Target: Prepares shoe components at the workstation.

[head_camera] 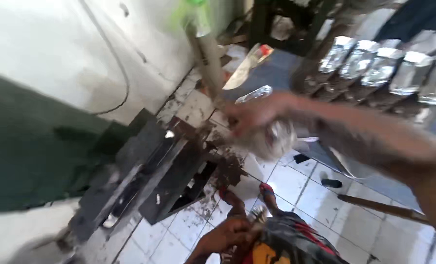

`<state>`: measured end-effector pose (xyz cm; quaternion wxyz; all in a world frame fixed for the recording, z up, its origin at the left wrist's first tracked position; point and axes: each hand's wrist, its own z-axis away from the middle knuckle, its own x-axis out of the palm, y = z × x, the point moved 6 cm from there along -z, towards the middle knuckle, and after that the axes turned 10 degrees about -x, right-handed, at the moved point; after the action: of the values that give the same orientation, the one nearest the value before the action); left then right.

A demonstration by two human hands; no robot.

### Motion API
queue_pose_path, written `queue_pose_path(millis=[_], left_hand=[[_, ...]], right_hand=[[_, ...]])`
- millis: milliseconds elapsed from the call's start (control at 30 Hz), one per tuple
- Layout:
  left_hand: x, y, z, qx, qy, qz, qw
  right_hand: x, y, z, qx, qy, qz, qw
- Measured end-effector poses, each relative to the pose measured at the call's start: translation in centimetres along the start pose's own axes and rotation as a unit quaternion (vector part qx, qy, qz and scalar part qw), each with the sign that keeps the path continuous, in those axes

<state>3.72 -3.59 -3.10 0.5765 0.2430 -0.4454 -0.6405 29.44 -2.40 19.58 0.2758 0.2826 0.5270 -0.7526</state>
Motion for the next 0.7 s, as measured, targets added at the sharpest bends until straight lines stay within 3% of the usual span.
queue_pose_path(millis=[67, 100, 167, 267, 333, 433, 533, 700], left_hand=[[-3.7, 2.2, -2.9, -0.064, 0.111, -0.05, 0.991], [-5.8, 3.6, -4.8, -0.089, 0.163, -0.091, 0.978], [-9.7, 7.2, -10.3, -0.134, 0.21, -0.201, 0.947], [-13.8, 11.1, -21.1, -0.165, 0.184, -0.372, 0.895], [-15.6, 12.4, -27.8, -0.123, 0.158, -0.45, 0.87], [-17.4, 14.6, -34.6, -0.101, 0.086, -0.546, 0.827], [-18.3, 15.4, -36.8, -0.136, 0.053, -0.58, 0.801], [-17.7, 16.6, -36.6, -0.113, 0.08, -0.623, 0.77]], right_hand=[[8.7, 12.9, 2.7, -0.09, -0.04, -0.045, 0.994], [13.2, 18.5, 4.2, -0.068, -0.068, -0.06, 0.994], [21.0, 26.4, 8.5, 0.058, -0.093, -0.061, 0.992], [30.4, 34.4, 13.5, 0.231, -0.028, -0.04, 0.972], [34.3, 37.4, 15.0, 0.26, 0.015, -0.037, 0.965], [33.2, 38.3, 14.5, 0.268, 0.019, -0.063, 0.961], [34.4, 39.8, 15.1, 0.273, 0.041, -0.083, 0.957], [35.6, 40.9, 15.6, 0.293, 0.065, -0.106, 0.948]])
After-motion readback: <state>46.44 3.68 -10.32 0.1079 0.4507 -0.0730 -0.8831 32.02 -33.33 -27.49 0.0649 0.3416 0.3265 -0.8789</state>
